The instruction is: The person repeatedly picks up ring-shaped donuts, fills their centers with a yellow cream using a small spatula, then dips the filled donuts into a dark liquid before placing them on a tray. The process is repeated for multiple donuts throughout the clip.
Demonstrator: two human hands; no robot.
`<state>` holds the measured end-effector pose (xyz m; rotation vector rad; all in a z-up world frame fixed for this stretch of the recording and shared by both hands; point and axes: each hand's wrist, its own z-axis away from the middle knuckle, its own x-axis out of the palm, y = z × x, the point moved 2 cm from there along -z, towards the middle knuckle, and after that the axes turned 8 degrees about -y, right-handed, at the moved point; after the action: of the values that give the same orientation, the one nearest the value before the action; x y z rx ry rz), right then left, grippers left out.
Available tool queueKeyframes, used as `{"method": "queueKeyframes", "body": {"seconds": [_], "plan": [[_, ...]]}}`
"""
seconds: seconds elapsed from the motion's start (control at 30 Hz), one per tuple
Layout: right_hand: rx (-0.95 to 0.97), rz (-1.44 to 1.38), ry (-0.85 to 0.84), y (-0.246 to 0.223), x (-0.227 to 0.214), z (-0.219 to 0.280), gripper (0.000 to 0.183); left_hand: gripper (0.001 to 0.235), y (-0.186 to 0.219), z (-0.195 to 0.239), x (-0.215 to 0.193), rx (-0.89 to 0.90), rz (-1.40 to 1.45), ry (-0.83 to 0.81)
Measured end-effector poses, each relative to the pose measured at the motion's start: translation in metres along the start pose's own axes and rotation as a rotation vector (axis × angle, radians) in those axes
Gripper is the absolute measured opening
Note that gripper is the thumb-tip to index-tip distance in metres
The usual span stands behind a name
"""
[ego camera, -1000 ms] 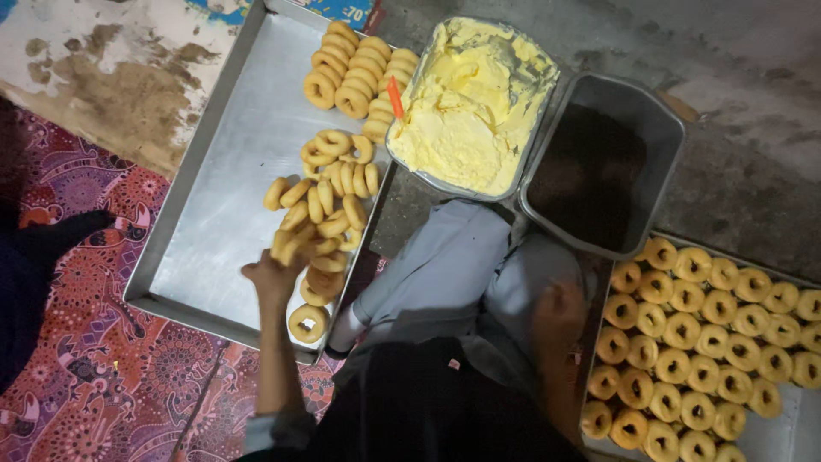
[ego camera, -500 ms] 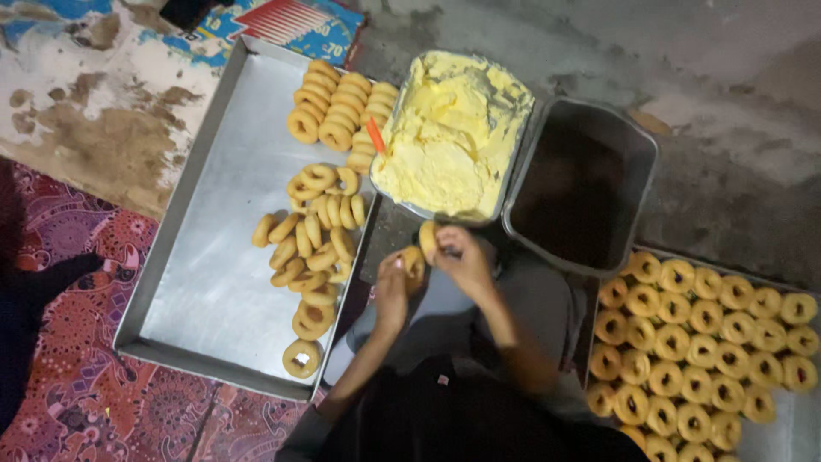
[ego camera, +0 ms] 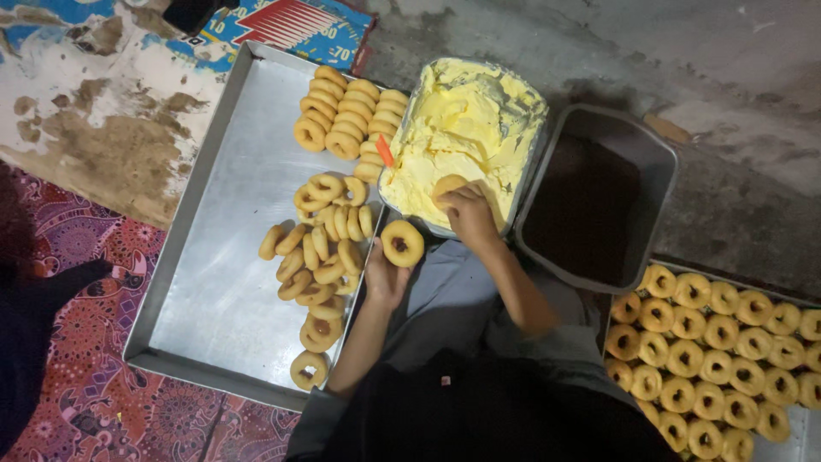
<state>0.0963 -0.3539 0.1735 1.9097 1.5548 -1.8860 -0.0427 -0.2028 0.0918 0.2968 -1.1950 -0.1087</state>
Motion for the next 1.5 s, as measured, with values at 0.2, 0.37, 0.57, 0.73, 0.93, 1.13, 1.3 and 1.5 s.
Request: {"method": "queueKeyframes", "body": {"seconds": [0.2,0.37,0.57,0.73,0.93,1.13,1.3,1.5], "plan": [[-0.139,-0.282,-0.053,-0.043,0.018,0.017,0.025,0.046,-0.006,-0.011,-0.013,0.061,-0.040,-0.075],[0.002,-0.011,0.042,-0.021,0.004,0.000,0.025,0.043,-0.014,-0.006,-0.018,0.071,-0.050,-0.073],[-0.091,-0.268,-0.058,-0.033,0.011,0.012,0.021,0.039,-0.016,-0.008,-0.028,0.099,0.019,-0.092],[-0.017,-0.128,0.150,-0.045,0.005,0.017,0.025,0.034,-0.020,0.005,-0.018,0.145,-0.076,-0.199],[-0.299,-0.188,-0.011,-0.056,-0.024,0.041,0.028,0.038,-0.014,0.013,0.011,0.136,-0.054,-0.285],[-0.121,-0.072,0.128,-0.050,-0.061,0.078,0.030,0.037,-0.058,0.016,0.030,-0.005,-0.206,-0.285],[-0.068,-0.145,0.191,-0.005,-0.081,0.119,0.027,0.037,-0.119,0.009,0.052,-0.196,-0.262,-0.321],[0.336,0.367,0.425,0.157,-0.114,0.171,0.033,0.027,-0.184,-0.071,0.063,-0.347,-0.643,-0.222]]}}
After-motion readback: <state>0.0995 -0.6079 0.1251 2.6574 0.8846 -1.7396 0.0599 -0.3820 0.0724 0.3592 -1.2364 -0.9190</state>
